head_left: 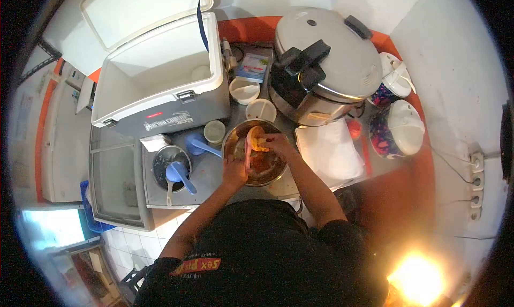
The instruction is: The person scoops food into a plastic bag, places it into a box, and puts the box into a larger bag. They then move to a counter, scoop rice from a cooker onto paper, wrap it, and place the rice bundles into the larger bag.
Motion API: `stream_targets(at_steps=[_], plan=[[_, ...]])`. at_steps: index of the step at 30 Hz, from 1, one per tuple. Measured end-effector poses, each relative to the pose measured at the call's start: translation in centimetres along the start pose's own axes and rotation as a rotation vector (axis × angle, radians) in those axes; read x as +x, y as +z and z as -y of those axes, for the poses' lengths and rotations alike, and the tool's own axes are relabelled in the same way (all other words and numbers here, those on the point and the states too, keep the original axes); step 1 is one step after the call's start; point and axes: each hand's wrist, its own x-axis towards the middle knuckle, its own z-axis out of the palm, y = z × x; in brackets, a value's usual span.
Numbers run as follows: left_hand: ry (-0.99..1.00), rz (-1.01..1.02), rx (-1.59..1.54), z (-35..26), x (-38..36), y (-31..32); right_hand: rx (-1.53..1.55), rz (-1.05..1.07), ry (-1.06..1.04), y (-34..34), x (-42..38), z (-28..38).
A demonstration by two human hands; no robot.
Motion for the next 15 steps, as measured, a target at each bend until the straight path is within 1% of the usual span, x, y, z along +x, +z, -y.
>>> stream_targets(at_steps=[2,3,5,9,11,12,14,15], plan=[[-0.129,0.298,-0.096,0.0,-0.6,-1.1,0.199,0.038,0.086,-0.4,-0.7,1.1],[-0.131,0.295,-0.098,0.2,-1.2,-1.3,0.196,0.039,0.086,-0.2,-0.4,0.7],[-0.108,0.082,-0.225,1.0,-2.7,-1.5,0.121,-0.029,0.057,0.3,0.9,-0.9],[-0.187,0.137,-0.298,1.4,-5.2,-3.6,-0.001,-0.046,0.012,0.2,0.4,-0.6],[-0.276,0.209,-0.393,1.4,-6.5,-5.0,0.449,0.039,0.071,0.4,-0.4,-0.9],[-0.272,0.208,-0.399,1.5,-7.1,-5.8,0.446,0.033,0.072,0.5,-1.4,-0.2],[-0.307,0.249,-0.482,2.1,-7.9,-7.0,0.842,-0.072,0.107,0.3,-3.7,2.0],[-0.295,0.246,-0.491,2.4,-8.5,-6.8,0.837,-0.086,0.103,0.1,-4.2,2.5]])
